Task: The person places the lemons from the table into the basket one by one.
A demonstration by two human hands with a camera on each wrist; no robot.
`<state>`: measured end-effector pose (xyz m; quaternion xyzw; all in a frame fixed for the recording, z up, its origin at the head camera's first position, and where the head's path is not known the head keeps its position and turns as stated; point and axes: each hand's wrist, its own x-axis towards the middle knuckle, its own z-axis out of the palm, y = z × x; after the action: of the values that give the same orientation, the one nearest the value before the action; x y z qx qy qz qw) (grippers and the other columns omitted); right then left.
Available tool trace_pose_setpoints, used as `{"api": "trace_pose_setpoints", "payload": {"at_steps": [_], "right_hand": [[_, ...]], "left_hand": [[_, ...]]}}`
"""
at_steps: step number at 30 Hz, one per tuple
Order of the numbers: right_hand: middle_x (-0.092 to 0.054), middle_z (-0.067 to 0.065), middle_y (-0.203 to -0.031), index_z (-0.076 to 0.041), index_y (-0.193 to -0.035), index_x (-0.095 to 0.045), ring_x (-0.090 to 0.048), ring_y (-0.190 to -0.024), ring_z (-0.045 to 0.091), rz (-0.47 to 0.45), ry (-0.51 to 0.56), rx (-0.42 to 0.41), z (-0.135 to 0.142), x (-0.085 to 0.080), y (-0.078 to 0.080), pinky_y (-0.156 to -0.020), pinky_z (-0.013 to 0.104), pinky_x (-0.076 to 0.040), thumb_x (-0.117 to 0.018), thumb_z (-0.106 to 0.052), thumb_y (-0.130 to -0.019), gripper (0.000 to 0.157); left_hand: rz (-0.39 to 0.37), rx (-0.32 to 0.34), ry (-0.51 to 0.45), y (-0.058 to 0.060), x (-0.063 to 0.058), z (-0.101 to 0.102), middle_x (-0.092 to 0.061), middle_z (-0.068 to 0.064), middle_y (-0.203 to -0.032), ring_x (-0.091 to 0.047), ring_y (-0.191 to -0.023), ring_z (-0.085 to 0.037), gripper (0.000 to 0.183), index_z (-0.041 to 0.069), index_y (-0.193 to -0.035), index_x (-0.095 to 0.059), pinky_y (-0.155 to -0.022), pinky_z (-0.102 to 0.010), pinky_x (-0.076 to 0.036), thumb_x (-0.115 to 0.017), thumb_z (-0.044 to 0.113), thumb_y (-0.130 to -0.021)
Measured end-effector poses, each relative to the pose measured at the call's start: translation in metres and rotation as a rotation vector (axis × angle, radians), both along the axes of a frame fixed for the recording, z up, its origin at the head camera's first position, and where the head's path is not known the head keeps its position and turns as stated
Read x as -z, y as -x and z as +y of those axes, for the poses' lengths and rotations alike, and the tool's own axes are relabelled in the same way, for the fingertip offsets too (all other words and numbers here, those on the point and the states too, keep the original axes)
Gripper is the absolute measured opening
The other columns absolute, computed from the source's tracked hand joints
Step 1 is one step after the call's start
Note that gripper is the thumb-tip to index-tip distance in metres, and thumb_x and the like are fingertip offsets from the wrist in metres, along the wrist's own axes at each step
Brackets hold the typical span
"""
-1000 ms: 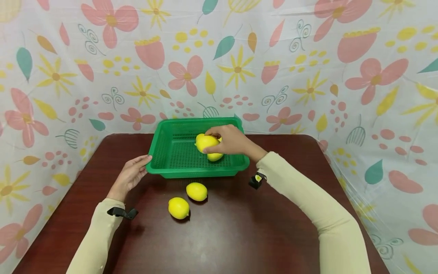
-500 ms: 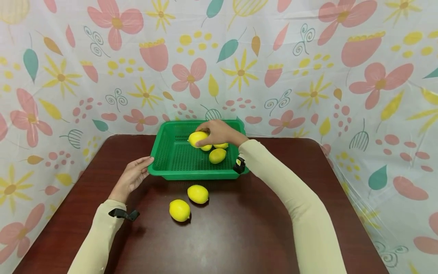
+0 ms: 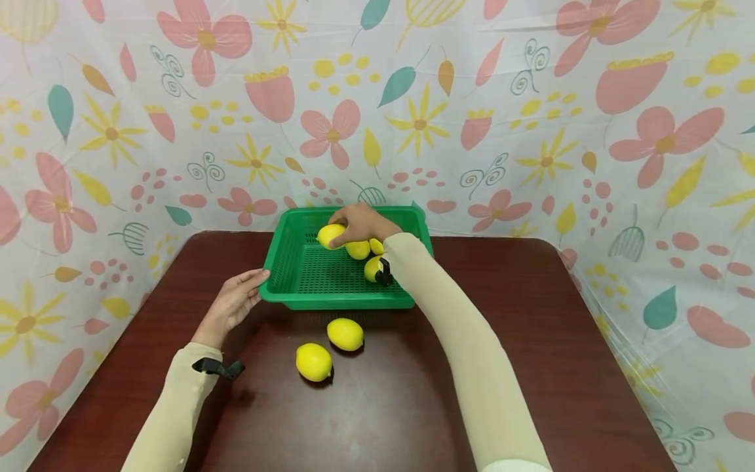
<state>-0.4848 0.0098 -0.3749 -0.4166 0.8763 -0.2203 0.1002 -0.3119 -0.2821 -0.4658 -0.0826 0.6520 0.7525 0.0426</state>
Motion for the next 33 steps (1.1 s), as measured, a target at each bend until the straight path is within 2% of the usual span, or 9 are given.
{"api": "trace_pose_setpoints", "payload": {"at_steps": [4,10,21,29,33], "right_hand": [[-0.069,0.006,-0.131,-0.011,-0.135,-0.067,-0.063,-0.117,0.024,-0.032,0.019,0.011,-0.009,0.009,0.008,-0.1,0.04,-0.052,-0.084,-0.038,-0.087,0.058],[-0.071,0.006,-0.129,-0.012,-0.135,-0.067,-0.065,-0.113,0.023,-0.023,0.009,0.026,-0.021,0.024,0.018,-0.097,0.039,-0.053,-0.085,-0.037,-0.087,0.057],[-0.068,0.004,-0.13,-0.014,-0.137,-0.066,-0.062,-0.11,0.022,-0.023,-0.062,0.111,-0.037,0.043,0.022,-0.095,0.038,-0.052,-0.084,-0.035,-0.088,0.056],[-0.062,0.005,-0.14,-0.013,-0.141,-0.062,-0.059,-0.122,0.025,-0.02,-0.117,0.157,-0.046,0.055,0.022,-0.1,0.04,-0.051,-0.082,-0.036,-0.089,0.06],[-0.062,0.006,-0.14,-0.014,-0.142,-0.062,-0.06,-0.12,0.025,-0.004,-0.147,0.148,-0.053,0.06,0.022,-0.099,0.04,-0.051,-0.082,-0.038,-0.09,0.061]], "left_hand": [[-0.003,0.011,-0.004,0.002,0.001,0.001,-0.059,0.003,-0.118,-0.065,-0.094,-0.004,0.063,-0.001,-0.153,-0.04,-0.081,-0.019,-0.054,-0.066,0.027,-0.103],[-0.005,-0.005,-0.012,0.003,0.001,0.001,-0.061,0.002,-0.116,-0.066,-0.093,-0.004,0.062,-0.001,-0.152,-0.041,-0.08,-0.019,-0.054,-0.066,0.026,-0.103],[-0.009,0.011,-0.031,0.002,-0.001,0.002,-0.058,-0.001,-0.128,-0.065,-0.1,-0.004,0.061,0.003,-0.155,-0.039,-0.087,-0.02,-0.054,-0.063,0.027,-0.104],[-0.007,-0.002,-0.044,0.003,0.003,0.001,-0.065,0.004,-0.111,-0.066,-0.095,-0.005,0.058,-0.001,-0.15,-0.043,-0.083,-0.019,-0.054,-0.065,0.026,-0.103],[0.001,-0.011,-0.036,0.003,0.004,-0.001,-0.066,0.005,-0.108,-0.066,-0.093,-0.005,0.057,-0.002,-0.149,-0.044,-0.081,-0.019,-0.054,-0.065,0.025,-0.103]]}}
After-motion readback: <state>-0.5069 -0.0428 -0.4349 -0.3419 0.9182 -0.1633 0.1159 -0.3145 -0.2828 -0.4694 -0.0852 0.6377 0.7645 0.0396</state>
